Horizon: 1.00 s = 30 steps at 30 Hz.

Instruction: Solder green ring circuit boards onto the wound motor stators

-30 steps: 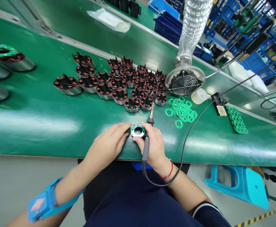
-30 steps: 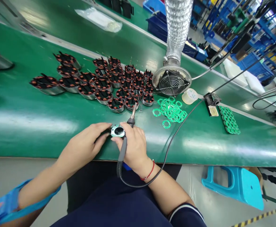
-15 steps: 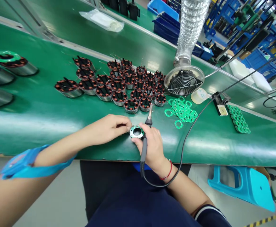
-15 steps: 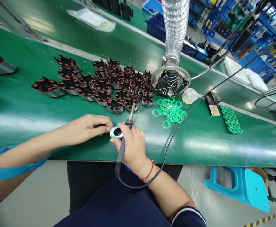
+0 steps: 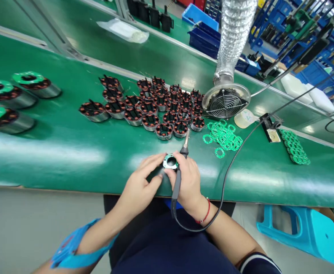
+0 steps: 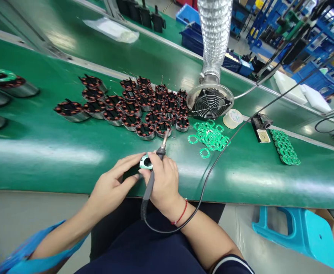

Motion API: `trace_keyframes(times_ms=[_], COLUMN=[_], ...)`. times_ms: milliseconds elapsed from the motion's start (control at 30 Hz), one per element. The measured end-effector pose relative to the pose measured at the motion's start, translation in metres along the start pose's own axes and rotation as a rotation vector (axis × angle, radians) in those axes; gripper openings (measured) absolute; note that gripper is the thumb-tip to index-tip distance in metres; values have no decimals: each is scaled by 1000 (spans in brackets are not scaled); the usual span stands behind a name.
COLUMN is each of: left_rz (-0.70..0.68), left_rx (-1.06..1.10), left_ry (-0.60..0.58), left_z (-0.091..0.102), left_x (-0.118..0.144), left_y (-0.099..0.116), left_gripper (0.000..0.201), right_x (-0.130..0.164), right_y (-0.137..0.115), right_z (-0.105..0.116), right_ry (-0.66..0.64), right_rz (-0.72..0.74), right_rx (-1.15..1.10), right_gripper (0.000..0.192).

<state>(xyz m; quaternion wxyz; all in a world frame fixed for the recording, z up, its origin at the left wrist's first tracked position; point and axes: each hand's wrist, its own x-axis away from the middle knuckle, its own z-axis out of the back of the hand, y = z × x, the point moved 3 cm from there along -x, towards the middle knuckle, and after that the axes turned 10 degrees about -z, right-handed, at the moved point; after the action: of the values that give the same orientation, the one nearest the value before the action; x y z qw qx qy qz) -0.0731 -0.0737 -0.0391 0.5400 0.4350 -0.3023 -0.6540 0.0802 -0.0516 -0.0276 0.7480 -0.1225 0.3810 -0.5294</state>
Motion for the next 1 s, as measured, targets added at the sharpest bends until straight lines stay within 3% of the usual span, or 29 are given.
trace_keyframes(times_ms=[167, 300, 367, 467, 533, 600, 700, 767, 833, 900, 1000], left_rz=[-98, -176, -163, -146, -9, 229, 314, 298, 258, 141, -118], left_rx=[-78, -288, -405, -623, -757, -841, -830, -805, -769, -671, -448], left_ry=[-64, -9, 146, 471, 620, 603, 507, 452, 356, 200, -26], left_z=[-8, 14, 42, 101, 145, 181, 211, 212, 199, 172, 117], left_x=[-7, -22, -27, -31, -32, -33, -31, -26, -18, -9, 3], left_y=[-1, -13, -25, -42, -55, -71, -84, -83, -77, -65, -40], left_gripper=[50, 37, 42, 55, 55, 55, 52, 52, 52, 46, 35], right_x=[-3, -6, -6, -5, -5, -6, -7, -7, -5, -4, -2], right_y=[-1, 18, 28, 34, 32, 29, 26, 25, 22, 19, 12], right_z=[6, 16, 21, 24, 24, 24, 26, 28, 28, 28, 26], right_ry=[-27, -10, 37, 75, 81, 91, 111, 116, 88, 25, -115], right_rz=[96, 39, -39, -93, -72, -40, -16, -1, 22, 34, 44], right_rx=[-55, -92, -131, -201, -219, -213, -205, -238, -300, -346, -331], right_gripper=[43, 43, 38, 34, 35, 35, 30, 28, 32, 38, 41])
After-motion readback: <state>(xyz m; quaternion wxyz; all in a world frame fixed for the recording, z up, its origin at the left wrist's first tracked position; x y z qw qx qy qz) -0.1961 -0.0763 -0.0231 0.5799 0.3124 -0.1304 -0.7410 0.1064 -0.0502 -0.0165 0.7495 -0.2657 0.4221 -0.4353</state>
